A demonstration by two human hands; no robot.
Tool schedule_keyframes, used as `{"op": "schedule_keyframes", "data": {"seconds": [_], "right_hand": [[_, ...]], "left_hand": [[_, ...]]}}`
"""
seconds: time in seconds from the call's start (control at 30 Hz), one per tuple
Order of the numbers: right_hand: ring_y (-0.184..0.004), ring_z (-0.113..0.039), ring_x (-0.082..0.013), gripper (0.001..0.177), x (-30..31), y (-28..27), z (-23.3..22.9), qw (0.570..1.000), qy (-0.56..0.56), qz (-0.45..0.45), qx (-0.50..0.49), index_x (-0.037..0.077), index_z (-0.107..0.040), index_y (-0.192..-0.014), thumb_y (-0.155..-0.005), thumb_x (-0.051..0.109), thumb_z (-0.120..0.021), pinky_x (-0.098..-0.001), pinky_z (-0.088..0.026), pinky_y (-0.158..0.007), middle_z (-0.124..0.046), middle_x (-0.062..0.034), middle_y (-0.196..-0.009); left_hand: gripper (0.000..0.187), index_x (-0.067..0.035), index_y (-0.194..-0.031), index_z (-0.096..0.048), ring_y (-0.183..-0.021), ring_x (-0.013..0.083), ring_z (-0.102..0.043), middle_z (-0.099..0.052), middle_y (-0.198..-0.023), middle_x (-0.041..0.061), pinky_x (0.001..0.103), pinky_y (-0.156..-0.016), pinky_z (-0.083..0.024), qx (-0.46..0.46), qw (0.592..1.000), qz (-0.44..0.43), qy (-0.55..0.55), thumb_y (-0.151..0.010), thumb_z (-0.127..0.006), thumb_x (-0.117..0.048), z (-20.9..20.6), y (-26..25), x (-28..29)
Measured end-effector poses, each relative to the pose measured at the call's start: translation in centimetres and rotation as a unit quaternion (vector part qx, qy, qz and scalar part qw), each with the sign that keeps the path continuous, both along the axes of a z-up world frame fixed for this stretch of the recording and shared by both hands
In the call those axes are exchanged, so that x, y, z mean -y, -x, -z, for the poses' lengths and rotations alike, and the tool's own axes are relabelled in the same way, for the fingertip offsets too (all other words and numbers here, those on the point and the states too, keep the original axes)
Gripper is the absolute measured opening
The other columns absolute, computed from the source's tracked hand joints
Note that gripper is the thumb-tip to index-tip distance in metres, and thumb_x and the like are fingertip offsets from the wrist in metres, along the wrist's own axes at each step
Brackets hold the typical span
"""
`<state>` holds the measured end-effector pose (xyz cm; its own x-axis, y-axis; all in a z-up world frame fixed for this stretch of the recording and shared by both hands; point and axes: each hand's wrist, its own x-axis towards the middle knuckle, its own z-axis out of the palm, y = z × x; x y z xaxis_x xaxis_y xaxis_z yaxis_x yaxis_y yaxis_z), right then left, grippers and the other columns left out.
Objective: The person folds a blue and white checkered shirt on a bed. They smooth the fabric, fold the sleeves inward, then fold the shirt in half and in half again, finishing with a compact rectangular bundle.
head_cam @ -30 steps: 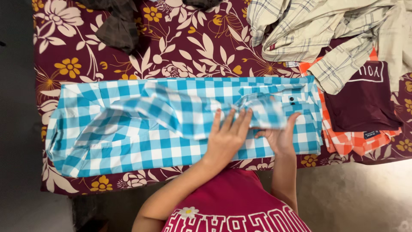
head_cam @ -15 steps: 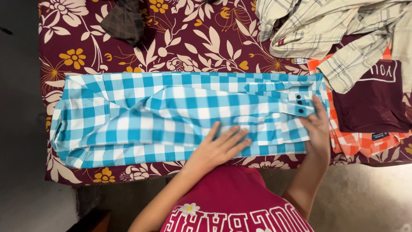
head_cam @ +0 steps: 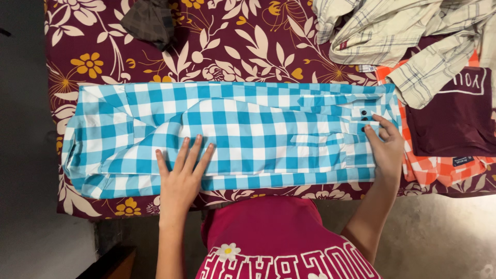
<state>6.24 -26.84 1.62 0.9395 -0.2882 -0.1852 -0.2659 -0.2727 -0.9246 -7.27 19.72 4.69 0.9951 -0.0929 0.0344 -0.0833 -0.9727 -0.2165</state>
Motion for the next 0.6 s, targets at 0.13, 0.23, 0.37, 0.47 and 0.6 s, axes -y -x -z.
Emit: {"op": "schedule_keyframes", "data": {"seconds": [0.13, 0.23, 0.37, 0.47, 0.6], "right_hand": [[-0.085, -0.06, -0.0021, 0.044, 0.8, 1.1, -1.0, 0.999, 0.038, -0.007, 0.016, -0.002, -0.063, -0.141, -0.098, 0.005, -0.072, -0.0168, -0.049, -0.078, -0.069, -0.0016, -0.097], [-0.087, -0.062, -0.004, 0.045, 1.6, 1.9, -1.6, 0.998, 0.051, 0.003, 0.022, 0.0, -0.062, -0.141, -0.098, 0.005, -0.071, -0.0188, -0.048, -0.078, -0.072, -0.0069, -0.101], [-0.083, -0.055, -0.0071, 0.042, 1.5, 2.0, -1.6, 0.991, 0.136, -0.001, -0.005, 0.001, -0.065, -0.142, -0.101, 0.004, -0.072, -0.0215, -0.046, -0.075, -0.069, -0.0113, -0.106], [-0.081, -0.052, -0.0095, 0.042, 1.6, 2.0, -1.8, 0.984, 0.179, -0.007, -0.002, 0.002, -0.065, -0.142, -0.101, 0.004, -0.071, -0.0227, -0.045, -0.073, -0.068, -0.0142, -0.111], [-0.096, -0.063, -0.0049, 0.041, 1.4, 1.1, -2.4, 0.991, 0.115, -0.022, 0.07, 0.006, -0.063, -0.141, -0.101, 0.01, -0.07, -0.0202, -0.05, -0.081, -0.071, -0.0119, -0.118]], "left_hand": [[0.082, -0.043, -0.155, -0.039, -0.15, 0.0218, -0.039, -0.038, -0.165, -0.002, 0.071, -0.118, -0.024, 0.019, 0.996, -0.002, 0.082, -0.087, -0.06, -0.003, 1.2, 1.0, 0.1], [0.08, -0.041, -0.155, -0.04, -0.15, 0.0242, -0.037, -0.036, -0.165, 0.001, 0.07, -0.118, -0.024, -0.008, 0.99, 0.01, 0.141, -0.086, -0.062, -0.007, 1.6, 1.2, 1.2], [0.078, -0.038, -0.153, -0.039, -0.149, 0.0265, -0.033, -0.033, -0.164, 0.002, 0.068, -0.118, -0.022, -0.057, 0.976, 0.001, 0.21, -0.083, -0.066, -0.016, 1.2, 1.4, 1.8], [0.077, -0.038, -0.154, -0.039, -0.149, 0.0274, -0.032, -0.032, -0.164, 0.003, 0.067, -0.118, -0.022, -0.064, 0.976, 0.003, 0.209, -0.085, -0.067, -0.018, 1.0, 1.7, 1.9], [0.077, -0.037, -0.154, -0.038, -0.15, 0.0266, -0.031, -0.031, -0.165, 0.002, 0.067, -0.118, -0.021, -0.073, 0.975, 0.002, 0.208, -0.084, -0.067, -0.018, 1.2, 1.9, 2.4]]}}
